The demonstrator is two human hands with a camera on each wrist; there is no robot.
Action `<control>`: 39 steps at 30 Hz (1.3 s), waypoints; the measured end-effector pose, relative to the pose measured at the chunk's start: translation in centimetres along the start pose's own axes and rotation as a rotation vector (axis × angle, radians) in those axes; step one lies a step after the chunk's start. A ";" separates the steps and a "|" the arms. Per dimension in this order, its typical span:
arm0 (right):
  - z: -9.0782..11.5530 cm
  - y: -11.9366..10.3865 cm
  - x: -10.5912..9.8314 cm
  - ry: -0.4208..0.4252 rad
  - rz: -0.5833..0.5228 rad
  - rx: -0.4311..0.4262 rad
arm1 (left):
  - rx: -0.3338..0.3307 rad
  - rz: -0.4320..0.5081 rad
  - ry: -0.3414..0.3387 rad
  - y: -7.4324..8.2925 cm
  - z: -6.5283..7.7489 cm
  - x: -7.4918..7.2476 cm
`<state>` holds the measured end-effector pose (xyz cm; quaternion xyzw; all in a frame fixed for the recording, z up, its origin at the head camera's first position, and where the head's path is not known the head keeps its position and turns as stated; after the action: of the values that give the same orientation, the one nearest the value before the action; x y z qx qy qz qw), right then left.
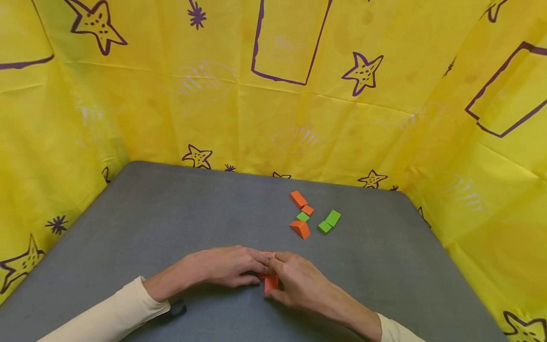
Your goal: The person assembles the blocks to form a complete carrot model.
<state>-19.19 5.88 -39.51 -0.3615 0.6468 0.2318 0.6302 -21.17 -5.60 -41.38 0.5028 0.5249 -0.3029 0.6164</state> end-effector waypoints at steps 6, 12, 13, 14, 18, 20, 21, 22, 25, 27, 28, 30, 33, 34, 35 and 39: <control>-0.1 0.1 0.1 -0.020 -0.010 0.018 | -0.026 0.038 -0.024 -0.2 0.0 0.1; 0.1 0.2 0.1 -0.011 -0.011 0.020 | -0.039 0.044 -0.035 -0.3 0.1 0.2; 0.1 0.2 0.1 -0.009 -0.011 0.021 | -0.038 0.041 -0.034 -0.2 0.1 0.2; 0.1 0.2 0.1 -0.005 -0.011 0.018 | -0.035 0.037 -0.031 -0.2 0.2 0.2; 0.1 0.2 0.2 0.001 -0.023 0.013 | -0.024 0.031 -0.018 -0.1 0.2 0.1; 0.1 0.2 0.2 0.000 -0.031 0.016 | -0.025 0.032 -0.018 0.0 0.2 0.1; 0.2 0.2 0.2 -0.003 -0.035 0.020 | -0.026 0.032 -0.018 0.0 0.2 0.1; 0.2 0.3 0.2 -0.009 -0.040 0.024 | -0.028 0.034 -0.019 0.0 0.2 0.1; 0.1 0.6 -0.3 -0.003 -0.047 0.041 | -0.019 0.045 -0.021 0.0 0.2 0.2; 0.0 1.4 -0.9 0.021 -0.050 0.072 | -0.011 0.054 -0.022 0.0 0.2 0.1; -0.1 2.0 -1.4 0.034 -0.054 0.099 | -0.009 0.054 -0.025 0.0 0.2 0.1; -0.6 3.9 -2.3 0.067 -0.072 0.179 | -0.013 0.045 -0.032 0.0 0.2 0.1; -1.6 8.0 -3.5 0.114 -0.102 0.277 | -0.035 0.035 -0.049 -0.2 0.1 0.2; -1.9 9.5 -3.7 0.124 -0.101 0.293 | -0.041 0.032 -0.052 -0.2 0.1 0.2; -2.3 10.9 -3.8 0.135 -0.099 0.293 | -0.045 0.031 -0.054 -0.2 0.1 0.2; -3.1 15.6 -3.4 0.119 -0.057 0.208 | -0.046 0.024 -0.055 -0.2 0.1 0.2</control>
<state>-33.24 13.99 -38.28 -0.3255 0.6932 0.1236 0.6311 -21.24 -5.70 -41.66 0.4861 0.5086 -0.2969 0.6457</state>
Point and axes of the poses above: each hand's wrist, its own z-axis away from the middle knuckle, its own x-axis out of the palm, y = z × x, the point moved 7 cm from there along -z, towards the middle knuckle
